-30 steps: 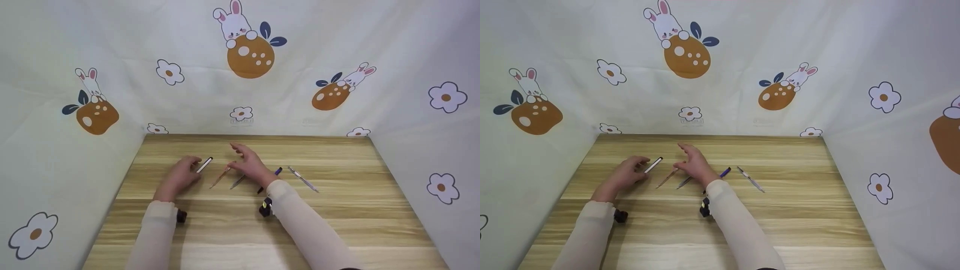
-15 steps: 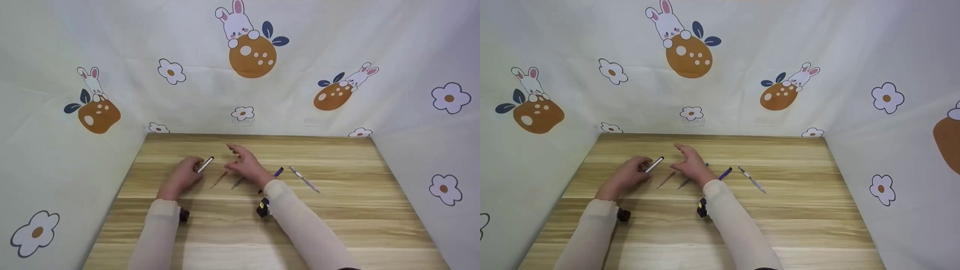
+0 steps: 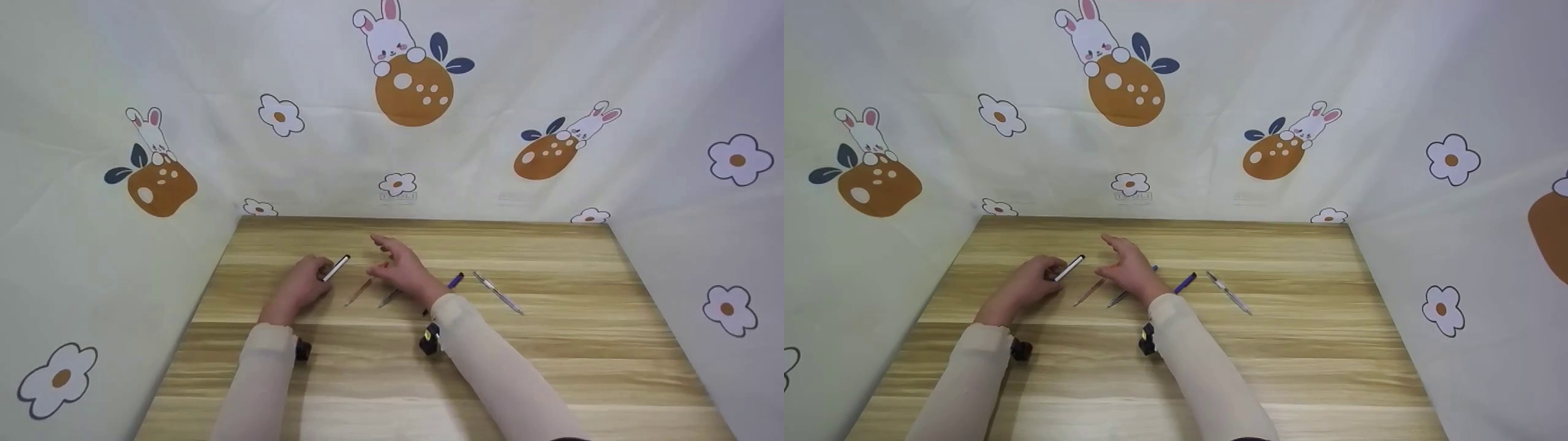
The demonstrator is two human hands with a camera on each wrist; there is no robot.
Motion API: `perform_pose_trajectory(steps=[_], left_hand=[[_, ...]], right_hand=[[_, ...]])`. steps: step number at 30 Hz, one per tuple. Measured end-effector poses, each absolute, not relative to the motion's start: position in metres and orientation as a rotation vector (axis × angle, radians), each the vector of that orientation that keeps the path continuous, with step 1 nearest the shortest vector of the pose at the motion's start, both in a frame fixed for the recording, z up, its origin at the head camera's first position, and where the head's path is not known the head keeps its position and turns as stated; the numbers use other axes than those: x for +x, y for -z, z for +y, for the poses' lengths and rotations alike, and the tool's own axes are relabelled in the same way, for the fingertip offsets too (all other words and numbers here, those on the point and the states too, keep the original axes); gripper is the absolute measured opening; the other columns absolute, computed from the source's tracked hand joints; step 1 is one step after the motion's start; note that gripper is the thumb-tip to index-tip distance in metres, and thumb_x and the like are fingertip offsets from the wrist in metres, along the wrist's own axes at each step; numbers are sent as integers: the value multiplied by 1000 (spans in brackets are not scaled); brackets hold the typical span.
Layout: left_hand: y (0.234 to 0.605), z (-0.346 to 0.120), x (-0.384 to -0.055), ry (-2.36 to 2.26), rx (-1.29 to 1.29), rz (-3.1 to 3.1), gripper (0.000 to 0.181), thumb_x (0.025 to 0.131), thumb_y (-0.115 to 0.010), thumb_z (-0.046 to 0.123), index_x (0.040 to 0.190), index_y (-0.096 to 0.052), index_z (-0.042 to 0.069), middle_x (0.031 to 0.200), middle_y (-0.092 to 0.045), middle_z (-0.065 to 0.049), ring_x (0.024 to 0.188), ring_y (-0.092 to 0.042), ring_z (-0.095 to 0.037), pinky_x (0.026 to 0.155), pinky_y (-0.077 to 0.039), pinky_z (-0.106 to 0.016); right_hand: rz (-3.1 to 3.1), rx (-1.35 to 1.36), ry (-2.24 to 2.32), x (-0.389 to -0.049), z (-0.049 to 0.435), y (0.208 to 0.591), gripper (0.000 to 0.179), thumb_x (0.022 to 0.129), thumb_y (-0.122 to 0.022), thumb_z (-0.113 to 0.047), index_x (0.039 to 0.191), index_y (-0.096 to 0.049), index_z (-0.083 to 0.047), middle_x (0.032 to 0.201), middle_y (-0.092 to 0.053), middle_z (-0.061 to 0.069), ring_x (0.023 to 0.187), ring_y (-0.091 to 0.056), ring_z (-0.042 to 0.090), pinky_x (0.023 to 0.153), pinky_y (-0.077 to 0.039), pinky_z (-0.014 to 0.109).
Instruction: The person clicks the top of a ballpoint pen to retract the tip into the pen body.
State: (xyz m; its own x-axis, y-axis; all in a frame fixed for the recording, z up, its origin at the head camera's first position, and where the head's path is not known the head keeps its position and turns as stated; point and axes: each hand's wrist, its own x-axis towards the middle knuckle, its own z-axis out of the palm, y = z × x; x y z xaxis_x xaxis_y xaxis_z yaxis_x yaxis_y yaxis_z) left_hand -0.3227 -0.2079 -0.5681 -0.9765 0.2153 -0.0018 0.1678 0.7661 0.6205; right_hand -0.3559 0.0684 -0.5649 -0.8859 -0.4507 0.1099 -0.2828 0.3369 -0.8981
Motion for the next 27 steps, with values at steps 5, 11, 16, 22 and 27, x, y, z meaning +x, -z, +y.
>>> perform_pose_trajectory(steps=[5,11,16,22,27], left_hand=[[568,-206,-322,-944,312,2913,34,94,-77,0,128,-75,-2,111,-67,-15,102,-62,-31,98,-54,-54],[568,-205,-321,-921,312,2933,30,92,-77,-1,123,-76,-2,106,-67,-14,99,-62,-31,96,-53,-54],[569,-206,-323,-911,289,2931,30,93,-77,-1,123,-76,-1,107,-67,-13,100,-63,-31,97,-53,-54],[569,-207,-324,-915,302,2942,28,93,-75,-2,121,-77,-1,104,-70,-12,98,-65,-31,96,-54,-54],[569,-207,-324,-931,317,2944,25,93,-74,-4,117,-78,-2,102,-72,-12,97,-66,-30,94,-55,-54]], right_hand=[[2399,-688,1608,-357,63,567,80,97,-86,-11,167,-48,-9,166,-49,20,145,-51,42,110,-55,52],[2410,-694,1583,-359,58,568,79,97,-85,-11,167,-48,-8,165,-50,19,143,-52,42,102,-58,42],[2398,-692,1568,-358,56,566,80,98,-85,-12,168,-47,-11,167,-48,21,138,-56,43,97,-59,39],[2412,-729,1561,-357,53,566,79,97,-84,-11,167,-46,-7,166,-48,24,150,-47,43,105,-57,45],[2407,-739,1567,-357,50,567,80,97,-84,-11,167,-46,-7,165,-49,24,151,-47,42,109,-56,48]])
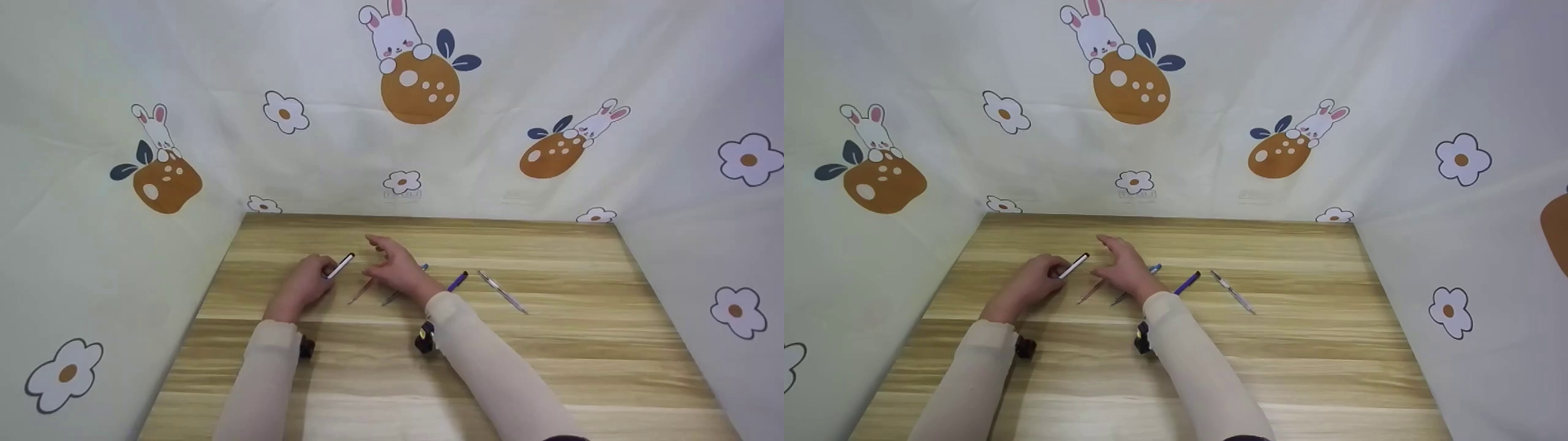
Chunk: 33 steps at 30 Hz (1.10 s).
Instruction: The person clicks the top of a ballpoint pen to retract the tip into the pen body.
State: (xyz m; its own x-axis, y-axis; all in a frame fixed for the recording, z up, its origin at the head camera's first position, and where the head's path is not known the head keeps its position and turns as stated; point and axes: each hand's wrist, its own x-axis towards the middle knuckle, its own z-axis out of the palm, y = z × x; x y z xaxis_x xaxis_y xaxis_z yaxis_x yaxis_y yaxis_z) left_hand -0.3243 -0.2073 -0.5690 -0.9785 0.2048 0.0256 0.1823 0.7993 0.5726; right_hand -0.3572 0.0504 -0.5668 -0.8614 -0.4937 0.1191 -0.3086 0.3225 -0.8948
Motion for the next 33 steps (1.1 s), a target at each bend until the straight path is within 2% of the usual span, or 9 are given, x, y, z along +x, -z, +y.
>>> perform_pose_trajectory(steps=[7,13,21,33], left_hand=[[568,-206,-325,-970,247,2888,22,97,-73,-4,119,-77,-1,101,-72,-10,95,-65,-28,92,-56,-52],[569,-206,-325,-950,249,2909,19,96,-72,-5,115,-77,-2,99,-72,-9,94,-65,-28,92,-56,-51],[568,-207,-325,-985,186,2900,20,95,-73,-4,114,-78,-2,99,-74,-9,92,-67,-26,90,-57,-47],[565,-197,-325,-1245,169,2810,19,95,-75,1,114,-78,1,99,-75,-8,91,-68,-22,85,-57,-40]], right_hand=[[2404,-708,1554,-358,50,567,80,97,-85,-13,168,-46,-8,167,-48,21,152,-46,39,112,-54,47],[2391,-721,1557,-358,48,568,81,97,-84,-10,168,-44,-5,167,-47,21,153,-45,42,115,-52,50],[2387,-681,1573,-358,49,567,80,96,-85,-11,166,-47,-8,166,-48,22,153,-46,39,116,-51,51],[2386,-606,1646,-359,57,568,73,98,-84,-14,163,-52,-9,162,-52,22,148,-50,38,116,-50,51]])
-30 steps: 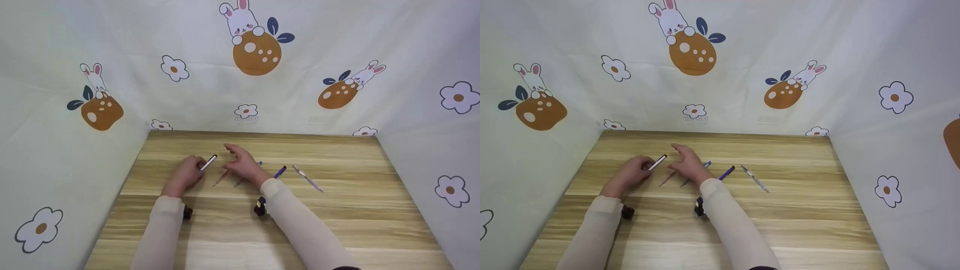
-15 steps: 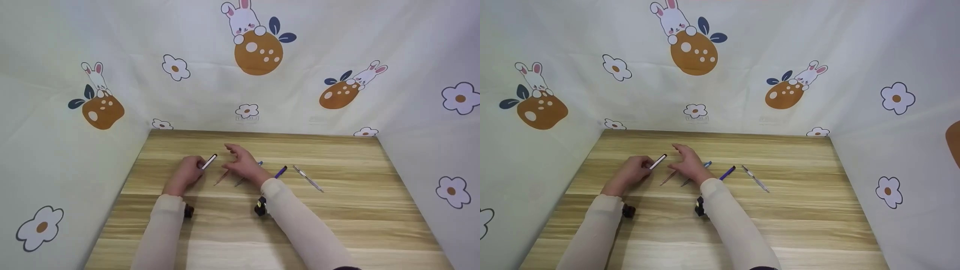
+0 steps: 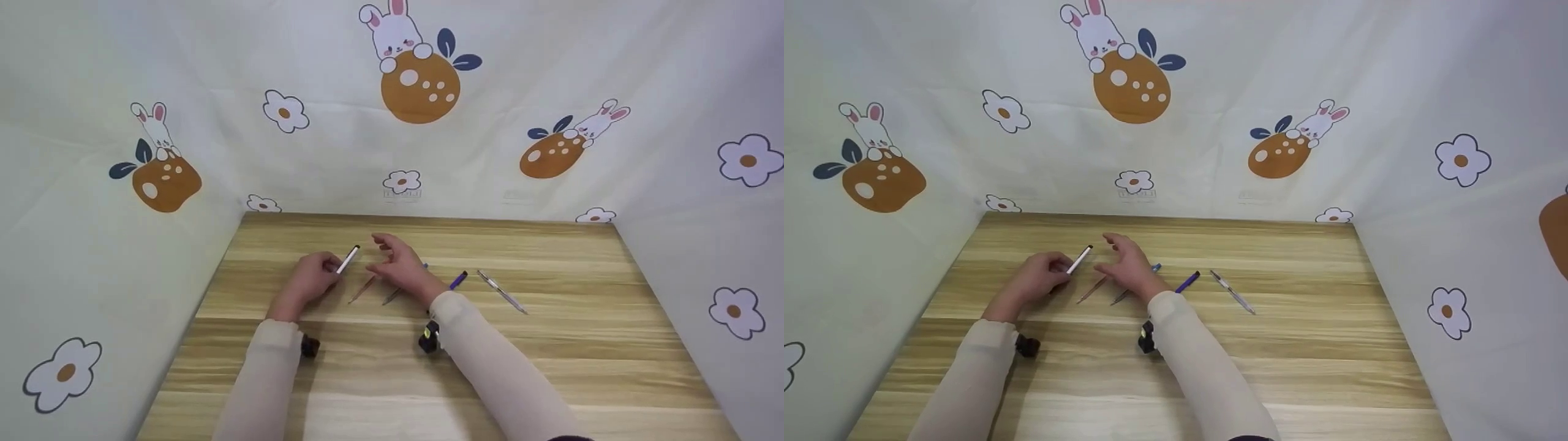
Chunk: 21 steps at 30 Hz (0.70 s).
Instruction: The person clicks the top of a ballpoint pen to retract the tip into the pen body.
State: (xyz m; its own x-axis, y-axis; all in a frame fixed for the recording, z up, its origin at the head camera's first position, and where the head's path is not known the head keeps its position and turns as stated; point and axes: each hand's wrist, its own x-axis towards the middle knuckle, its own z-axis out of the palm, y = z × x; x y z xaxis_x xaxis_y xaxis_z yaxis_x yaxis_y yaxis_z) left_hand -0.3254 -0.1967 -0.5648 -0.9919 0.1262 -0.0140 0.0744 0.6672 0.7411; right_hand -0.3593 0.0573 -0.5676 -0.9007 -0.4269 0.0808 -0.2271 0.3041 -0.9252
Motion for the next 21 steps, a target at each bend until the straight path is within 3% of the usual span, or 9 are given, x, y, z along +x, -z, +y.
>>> perform_pose_trajectory(steps=[8,21], left_hand=[[559,-184,-322,-1501,124,2660,21,99,-73,-2,119,-74,0,102,-73,-10,91,-68,-20,75,-56,-30],[556,-150,-319,-1782,160,2508,19,98,-71,-7,116,-73,-2,107,-73,-13,100,-68,-23,89,-57,-31]], right_hand=[[2377,-536,1756,-358,62,559,62,102,-80,-14,158,-55,-4,155,-59,19,142,-56,38,118,-48,52],[2332,-366,1951,-358,77,544,48,104,-76,-11,148,-61,0,139,-68,22,124,-66,31,104,-55,40]])
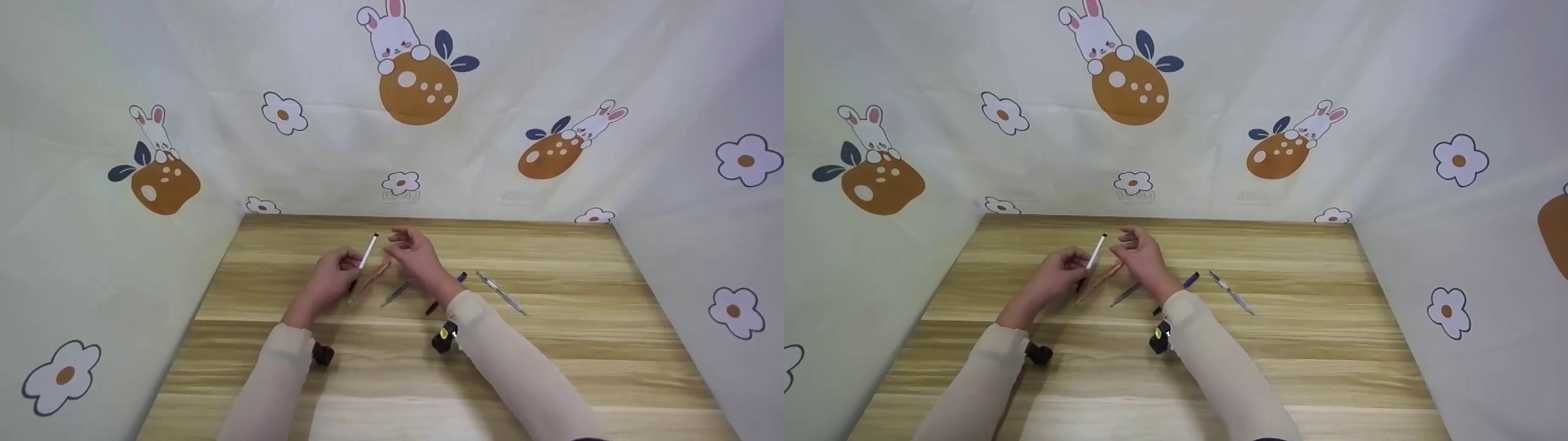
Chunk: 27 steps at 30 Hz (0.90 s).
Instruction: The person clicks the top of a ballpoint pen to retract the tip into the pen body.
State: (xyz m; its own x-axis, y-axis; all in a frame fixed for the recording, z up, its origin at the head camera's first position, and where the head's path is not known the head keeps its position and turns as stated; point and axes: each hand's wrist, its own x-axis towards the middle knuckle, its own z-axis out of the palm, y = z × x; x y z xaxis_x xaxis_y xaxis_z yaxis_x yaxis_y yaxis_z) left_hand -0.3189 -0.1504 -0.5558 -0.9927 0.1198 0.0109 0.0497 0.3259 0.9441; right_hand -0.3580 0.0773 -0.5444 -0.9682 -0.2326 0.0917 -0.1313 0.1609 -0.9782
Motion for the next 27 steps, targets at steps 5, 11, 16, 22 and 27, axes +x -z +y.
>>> perform_pose_trajectory(steps=[5,11,16,22,27], left_hand=[[554,-137,-315,-1843,200,2448,21,97,-71,-8,117,-72,-5,110,-72,-17,99,-68,-23,88,-57,-32],[556,-123,-312,-1871,270,2391,19,99,-73,-5,118,-69,-6,109,-73,-18,94,-67,-20,82,-56,-29],[557,-113,-309,-1900,339,2348,20,98,-71,-7,118,-69,-7,106,-70,-14,94,-65,-20,83,-55,-28],[556,-101,-305,-1932,320,2304,18,98,-71,-6,116,-68,-3,105,-68,-11,95,-63,-20,82,-55,-28],[555,-92,-303,-1951,351,2258,19,98,-72,-5,116,-67,-3,105,-68,-11,94,-63,-19,82,-56,-28]], right_hand=[[2265,-322,2043,-357,86,537,45,103,-75,-5,145,-63,0,138,-68,27,120,-68,29,98,-58,34],[2176,-285,2147,-357,97,532,40,103,-74,-3,141,-65,4,134,-69,27,115,-71,26,100,-60,35],[2127,-271,2197,-354,106,531,36,103,-74,0,138,-66,5,128,-72,23,111,-71,22,101,-61,38],[2063,-255,2247,-350,115,531,35,102,-73,4,137,-67,4,123,-73,19,108,-73,20,105,-59,47],[2030,-265,2271,-346,119,530,35,102,-74,3,136,-67,3,121,-72,16,108,-72,19,104,-60,42]])
